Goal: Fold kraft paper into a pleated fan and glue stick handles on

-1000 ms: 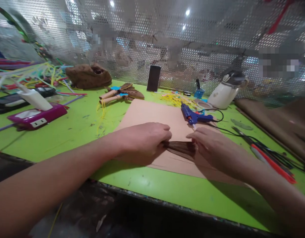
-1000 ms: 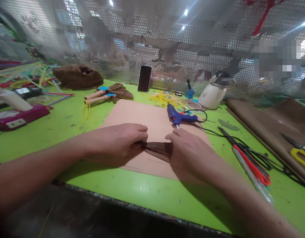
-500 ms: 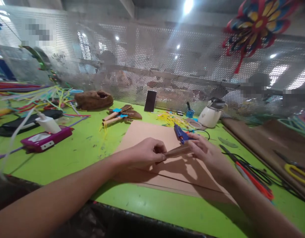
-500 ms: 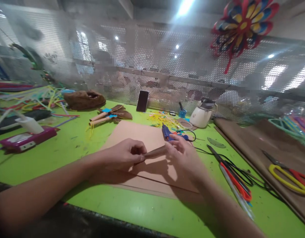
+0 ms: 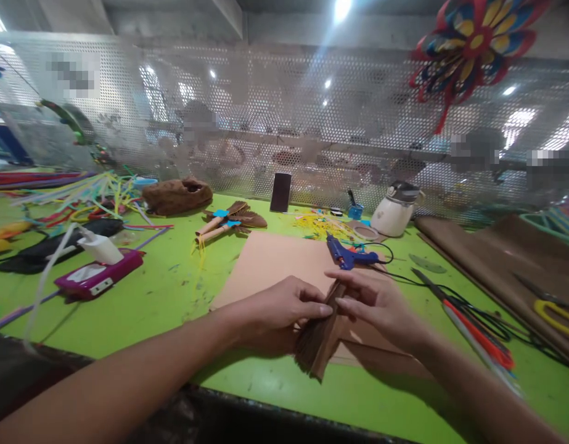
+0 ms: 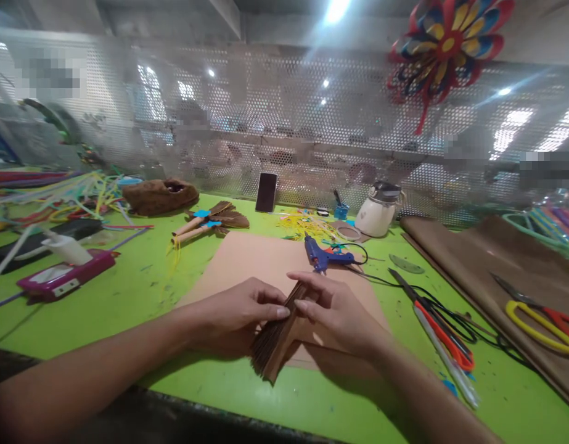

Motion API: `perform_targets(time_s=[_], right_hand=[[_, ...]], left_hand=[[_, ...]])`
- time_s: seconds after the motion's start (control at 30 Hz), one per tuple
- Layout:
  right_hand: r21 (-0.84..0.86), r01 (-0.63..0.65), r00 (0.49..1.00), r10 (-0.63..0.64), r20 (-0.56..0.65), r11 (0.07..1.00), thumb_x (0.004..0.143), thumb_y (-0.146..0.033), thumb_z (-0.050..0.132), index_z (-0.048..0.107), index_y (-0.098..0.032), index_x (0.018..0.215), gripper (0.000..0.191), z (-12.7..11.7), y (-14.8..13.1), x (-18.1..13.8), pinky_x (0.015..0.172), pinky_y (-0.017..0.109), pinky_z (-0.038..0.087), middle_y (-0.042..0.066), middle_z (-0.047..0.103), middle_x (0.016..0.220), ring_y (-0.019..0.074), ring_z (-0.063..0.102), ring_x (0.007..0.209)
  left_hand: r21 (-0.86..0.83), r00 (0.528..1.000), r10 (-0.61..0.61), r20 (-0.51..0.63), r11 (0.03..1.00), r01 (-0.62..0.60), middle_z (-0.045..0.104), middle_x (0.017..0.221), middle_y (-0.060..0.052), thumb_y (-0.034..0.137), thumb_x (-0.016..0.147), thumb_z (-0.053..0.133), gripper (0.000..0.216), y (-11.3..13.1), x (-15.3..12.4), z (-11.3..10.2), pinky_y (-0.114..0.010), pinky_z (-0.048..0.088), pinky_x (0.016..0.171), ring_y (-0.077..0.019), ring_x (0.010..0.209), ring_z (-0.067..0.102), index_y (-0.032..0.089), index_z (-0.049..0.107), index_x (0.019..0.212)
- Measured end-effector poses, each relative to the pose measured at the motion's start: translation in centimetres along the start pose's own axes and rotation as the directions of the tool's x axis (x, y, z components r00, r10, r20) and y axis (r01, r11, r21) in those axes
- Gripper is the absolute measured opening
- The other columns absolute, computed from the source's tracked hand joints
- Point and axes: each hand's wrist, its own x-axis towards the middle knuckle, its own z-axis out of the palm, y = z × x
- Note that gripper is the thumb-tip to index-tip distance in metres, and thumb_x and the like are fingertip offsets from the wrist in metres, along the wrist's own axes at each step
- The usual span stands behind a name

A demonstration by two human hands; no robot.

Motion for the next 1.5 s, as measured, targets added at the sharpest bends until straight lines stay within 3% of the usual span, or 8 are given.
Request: perform_targets(time_s=[0.17,0.3,0.47,0.57,0.93,1.1,1.27,1.5], right_hand=[[-0.085,0.026,0.998,-0.031,-0.052,0.996,0.079,-0.027,0.061,0.054,-0.021,0.123,0.045,0.2,-0.5,0.0,0.071,0.031,0.05,0.006,0.063,0.098,0.0183,0.058,0.084],[-0.094,-0.004,0.988,-0.01,-0.152,0.996,0.081,-0.034,0.059,0.056,-0.021,0.12,0.041,0.1,-0.8,0.0,0.083,0.033,0.048,0.006,0.062,0.111,0.0212,0.058,0.098],[-0.038,-0.002,0.924,-0.013,-0.381,0.999,0.086,-0.044,0.05,0.063,-0.015,0.104,0.037,-1.5,0.9,0.7,0.064,0.032,0.052,0.008,0.068,0.086,0.0176,0.061,0.069],[-0.289,-0.048,0.859,-0.108,-0.5,0.956,0.084,-0.041,0.05,0.066,-0.015,0.092,0.031,-3.0,2.6,1.2,0.069,0.035,0.051,0.009,0.068,0.086,0.0204,0.063,0.075],[-0.659,-0.235,0.927,-0.039,-0.372,0.714,0.078,-0.035,0.05,0.071,-0.017,0.078,0.028,-9.6,1.1,2.2,0.064,0.033,0.046,0.007,0.071,0.073,0.0213,0.062,0.065],[-0.752,-0.32,0.934,0.06,-0.352,0.576,0.075,-0.031,0.052,0.071,-0.019,0.074,0.023,-13.9,-0.1,-3.0,0.062,0.031,0.042,0.007,0.071,0.074,0.0218,0.062,0.065],[-0.792,-0.381,0.925,0.199,-0.325,0.477,0.066,-0.027,0.061,0.071,-0.02,0.071,0.014,-15.0,1.5,-8.6,0.063,0.029,0.043,0.006,0.071,0.075,0.0229,0.063,0.068],[-0.812,-0.438,0.898,0.234,-0.373,0.385,0.075,-0.026,0.054,0.071,-0.015,0.089,0.025,-15.7,4.3,-9.7,0.067,0.026,0.042,0.011,0.071,0.09,0.023,0.064,0.078]], left_hand=[[-0.211,0.995,-0.019,0.097,0.977,0.039,0.049,0.06,0.002,0.033,0.064,0.074,0.028,-0.6,0.2,0.0,-0.025,0.029,0.056,-0.0064,0.051,0.033,0.011,0.069,0.08],[-0.348,0.995,-0.022,0.1,0.936,0.055,0.058,0.071,-0.002,0.031,0.065,0.075,0.031,-0.5,0.1,0.3,-0.026,0.038,0.067,-0.0094,0.061,0.05,0.012,0.069,0.088],[-0.327,0.998,0.017,-0.052,0.944,-0.033,0.066,0.094,-0.009,0.032,0.065,0.075,0.035,0.4,0.1,-0.1,-0.032,0.043,0.081,-0.0173,0.084,0.059,0.014,0.068,0.095],[-0.297,0.984,0.114,-0.14,0.943,-0.152,0.067,0.094,-0.01,0.033,0.066,0.074,0.035,0.6,0.2,-0.8,-0.029,0.043,0.083,-0.0173,0.088,0.06,0.013,0.068,0.094],[-0.27,0.937,0.176,-0.302,0.927,-0.261,0.068,0.099,-0.01,0.033,0.067,0.073,0.035,1.1,0.4,-3.8,-0.029,0.046,0.078,-0.0174,0.087,0.061,0.013,0.067,0.096],[-0.258,0.93,0.177,-0.321,0.929,-0.266,0.068,0.099,-0.009,0.032,0.072,0.07,0.032,1.3,0.5,-4.2,-0.025,0.046,0.078,-0.015,0.086,0.06,0.014,0.066,0.098],[-0.266,0.927,0.194,-0.32,0.921,-0.285,0.068,0.097,-0.009,0.032,0.072,0.069,0.03,1.0,0.8,-3.8,-0.025,0.046,0.077,-0.0151,0.083,0.06,0.014,0.067,0.096],[-0.241,0.893,0.232,-0.385,0.909,-0.34,0.068,0.099,-0.009,0.032,0.07,0.07,0.031,0.8,0.8,-4.3,-0.025,0.046,0.074,-0.0153,0.082,0.061,0.014,0.068,0.096]])
